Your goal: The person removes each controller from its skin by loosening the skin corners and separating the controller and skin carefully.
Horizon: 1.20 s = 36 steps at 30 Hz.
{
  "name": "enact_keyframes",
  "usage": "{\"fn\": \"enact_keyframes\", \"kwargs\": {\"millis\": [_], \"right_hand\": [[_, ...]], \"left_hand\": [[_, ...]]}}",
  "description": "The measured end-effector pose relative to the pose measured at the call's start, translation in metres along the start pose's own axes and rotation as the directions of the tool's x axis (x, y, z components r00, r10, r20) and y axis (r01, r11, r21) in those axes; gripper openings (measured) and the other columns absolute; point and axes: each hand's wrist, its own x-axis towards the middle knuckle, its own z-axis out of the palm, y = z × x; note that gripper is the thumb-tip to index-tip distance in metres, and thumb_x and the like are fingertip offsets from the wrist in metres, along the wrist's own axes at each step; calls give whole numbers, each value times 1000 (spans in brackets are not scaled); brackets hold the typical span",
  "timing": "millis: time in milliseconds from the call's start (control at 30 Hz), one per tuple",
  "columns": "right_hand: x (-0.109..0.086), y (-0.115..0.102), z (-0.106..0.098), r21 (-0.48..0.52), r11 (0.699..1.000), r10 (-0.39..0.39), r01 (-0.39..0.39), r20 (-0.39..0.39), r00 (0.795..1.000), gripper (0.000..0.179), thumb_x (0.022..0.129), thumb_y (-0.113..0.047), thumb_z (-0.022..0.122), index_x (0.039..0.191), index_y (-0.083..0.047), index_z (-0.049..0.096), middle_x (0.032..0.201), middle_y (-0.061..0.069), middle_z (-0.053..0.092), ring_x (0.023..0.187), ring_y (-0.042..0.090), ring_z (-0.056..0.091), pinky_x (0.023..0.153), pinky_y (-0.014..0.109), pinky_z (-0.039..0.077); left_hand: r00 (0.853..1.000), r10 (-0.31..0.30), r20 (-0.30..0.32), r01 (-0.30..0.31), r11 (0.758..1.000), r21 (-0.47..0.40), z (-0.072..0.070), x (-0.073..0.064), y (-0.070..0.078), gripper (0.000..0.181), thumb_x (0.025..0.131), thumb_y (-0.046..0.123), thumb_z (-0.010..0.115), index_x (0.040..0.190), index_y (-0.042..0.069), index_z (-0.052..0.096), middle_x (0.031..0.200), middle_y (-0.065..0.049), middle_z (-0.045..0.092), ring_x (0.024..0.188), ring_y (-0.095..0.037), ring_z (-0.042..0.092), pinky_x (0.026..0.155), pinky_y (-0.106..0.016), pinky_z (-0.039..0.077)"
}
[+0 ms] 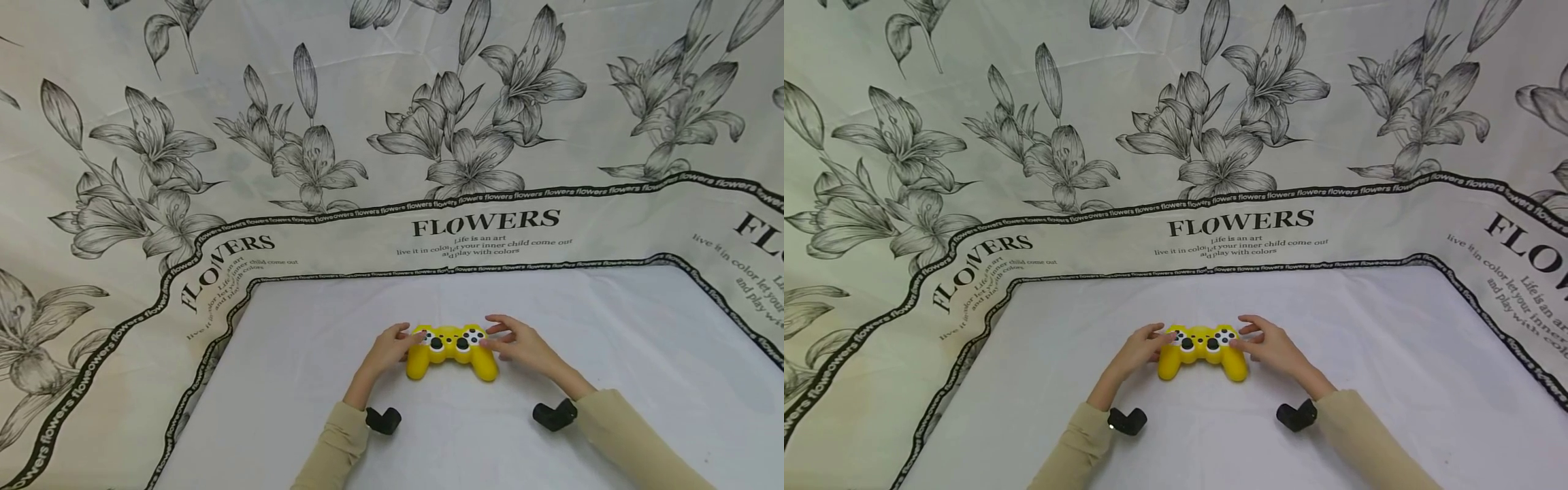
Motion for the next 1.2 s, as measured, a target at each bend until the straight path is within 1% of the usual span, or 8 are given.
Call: {"fn": "enact_keyframes", "kwargs": {"millis": [133, 267, 333, 500, 600, 733, 967, 1200], "right_hand": [[2, 0, 3, -34, 999, -3, 2, -12, 1000, 71, 89, -39, 67, 143, -2, 38, 127, 24, 57, 103, 30, 62, 76, 32, 58], [4, 1, 6, -62, 998, 2, -3, -19, 1000, 71, 88, -41, 67, 142, -3, 41, 127, 23, 57, 105, 32, 61, 78, 35, 57], [5, 2, 7, -65, 998, 7, -8, -17, 1000, 71, 88, -42, 66, 141, -2, 42, 127, 23, 57, 106, 32, 61, 79, 36, 57], [8, 2, 9, 10, 997, 70, -71, 28, 997, 69, 89, -40, 66, 139, 2, 44, 130, 27, 53, 106, 31, 61, 78, 32, 58], [10, 1, 10, 39, 992, 116, -119, 57, 992, 69, 89, -41, 65, 138, 4, 45, 133, 28, 51, 106, 29, 61, 78, 31, 58], [11, -2, 9, 30, 990, 137, -139, 75, 988, 68, 90, -39, 65, 137, 6, 45, 134, 29, 49, 107, 32, 61, 78, 32, 58], [7, -6, 9, 16, 989, 145, -148, 99, 984, 66, 92, -38, 63, 137, 7, 44, 135, 29, 49, 110, 34, 59, 79, 32, 58], [8, -9, 10, -3, 992, 128, -128, 74, 989, 60, 92, -38, 62, 133, 5, 49, 133, 28, 50, 108, 34, 59, 78, 32, 57]], "left_hand": [[1000, 3, 3, -3, 1000, 13, -1, 1, 0, 75, 87, 53, 63, 142, 6, 44, 130, -17, 55, 99, -22, 64, 87, -36, 56], [1000, -14, 15, 14, 1000, 5, 0, 4, -1, 74, 85, 52, 67, 140, 6, 47, 130, -17, 56, 101, -22, 63, 88, -37, 55], [1000, -1, 25, 1, 1000, 15, 0, 5, -3, 71, 84, 48, 69, 137, 5, 50, 127, -16, 59, 101, -22, 62, 87, -36, 55], [1000, 22, 18, -22, 1000, 4, 2, 8, -10, 63, 81, 42, 74, 129, 3, 58, 117, -11, 66, 99, -19, 61, 82, -33, 55], [1000, 7, -5, -7, 999, -39, 4, 9, -13, 62, 80, 41, 76, 126, 3, 61, 115, -10, 67, 97, -18, 61, 82, -32, 55], [1000, -12, -18, 11, 998, -57, 5, 9, -12, 61, 80, 40, 76, 126, 4, 61, 116, -10, 66, 97, -18, 61, 83, -33, 55], [999, -48, -8, 47, 998, -49, 7, 4, -10, 61, 80, 41, 76, 127, 6, 60, 119, -10, 65, 100, -19, 59, 88, -35, 53], [1000, -1, -24, 0, 1000, -30, 6, 2, -8, 60, 82, 41, 74, 128, 5, 59, 120, -12, 64, 102, -21, 59, 87, -36, 53]]}}
